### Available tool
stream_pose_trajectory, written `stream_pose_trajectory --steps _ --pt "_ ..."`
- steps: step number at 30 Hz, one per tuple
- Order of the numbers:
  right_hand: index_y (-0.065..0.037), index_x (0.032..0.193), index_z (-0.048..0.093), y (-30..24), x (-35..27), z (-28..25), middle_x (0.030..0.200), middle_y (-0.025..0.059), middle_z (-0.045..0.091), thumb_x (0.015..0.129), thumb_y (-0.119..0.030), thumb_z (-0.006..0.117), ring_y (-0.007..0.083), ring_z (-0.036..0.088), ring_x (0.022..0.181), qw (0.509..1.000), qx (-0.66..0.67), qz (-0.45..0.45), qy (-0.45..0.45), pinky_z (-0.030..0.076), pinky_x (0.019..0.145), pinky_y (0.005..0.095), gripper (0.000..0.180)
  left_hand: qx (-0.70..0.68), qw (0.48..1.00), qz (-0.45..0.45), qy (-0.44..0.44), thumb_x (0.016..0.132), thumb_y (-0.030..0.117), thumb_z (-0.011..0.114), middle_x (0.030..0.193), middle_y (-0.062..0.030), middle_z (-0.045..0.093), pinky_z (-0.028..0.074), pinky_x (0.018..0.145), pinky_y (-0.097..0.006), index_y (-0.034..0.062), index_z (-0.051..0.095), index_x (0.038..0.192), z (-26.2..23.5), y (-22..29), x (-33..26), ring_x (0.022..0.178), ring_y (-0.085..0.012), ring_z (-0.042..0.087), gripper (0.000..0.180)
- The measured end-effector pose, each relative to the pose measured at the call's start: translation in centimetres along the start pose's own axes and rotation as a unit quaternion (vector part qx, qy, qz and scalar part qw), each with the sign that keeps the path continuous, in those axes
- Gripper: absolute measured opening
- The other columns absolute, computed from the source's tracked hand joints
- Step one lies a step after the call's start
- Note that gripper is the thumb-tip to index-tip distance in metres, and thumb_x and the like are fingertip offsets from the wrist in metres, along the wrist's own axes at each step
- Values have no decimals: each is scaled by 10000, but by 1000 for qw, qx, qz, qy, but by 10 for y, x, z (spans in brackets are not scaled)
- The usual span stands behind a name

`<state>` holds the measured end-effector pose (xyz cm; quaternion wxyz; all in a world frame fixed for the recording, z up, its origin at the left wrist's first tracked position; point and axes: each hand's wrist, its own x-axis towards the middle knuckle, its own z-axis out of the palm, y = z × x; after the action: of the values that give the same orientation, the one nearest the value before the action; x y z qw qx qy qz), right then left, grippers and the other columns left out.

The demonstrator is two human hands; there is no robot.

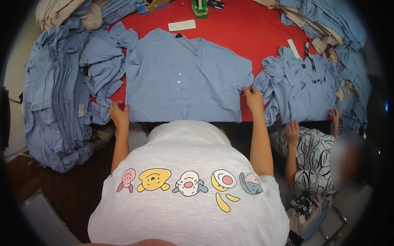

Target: The person repeatedly picks up light blue shirts from a pile, lays them flat on a red table, and uses small scissors to trim loose threads or tags from the collar, cuffs, and hem. After trimming, the person folds each shirt and places it on a growing stack to the left.

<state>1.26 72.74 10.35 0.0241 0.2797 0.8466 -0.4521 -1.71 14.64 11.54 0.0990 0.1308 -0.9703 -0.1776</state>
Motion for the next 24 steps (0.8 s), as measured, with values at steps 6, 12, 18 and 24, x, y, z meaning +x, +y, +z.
stream_pose_trajectory --steps 6,12,18,24 --pt "72 1099 687 -36 74 6 923 111 724 901 -385 782 182 649 812 978 93 78 167 517 761 316 507 -192 931 287 -115 881 81 694 1226 -137 646 439 1009 -482 32 669 1037 42 125 47 1166 -373 583 164" --pt "55 1111 695 -90 77 57 965 104 733 823 -241 841 173 687 880 991 114 -17 64 540 825 300 437 -157 802 498 -291 993 370 615 1635 -104 343 192 1263 -509 103 466 1499 113 254 44 1549 -319 239 591" --pt "46 1104 698 -135 74 13 976 106 735 813 -185 837 179 698 864 976 217 18 9 541 812 291 397 -25 823 491 -285 914 720 557 1744 -39 54 -6 1274 -578 134 157 1661 145 289 52 1605 -268 4 1030" --pt "95 1000 704 -139 88 -67 820 112 691 711 -341 909 166 665 748 961 -224 -38 -159 530 702 303 562 -40 833 458 -308 788 758 679 1745 -35 59 -16 1255 -625 123 149 1661 141 300 61 1607 -262 7 1203"
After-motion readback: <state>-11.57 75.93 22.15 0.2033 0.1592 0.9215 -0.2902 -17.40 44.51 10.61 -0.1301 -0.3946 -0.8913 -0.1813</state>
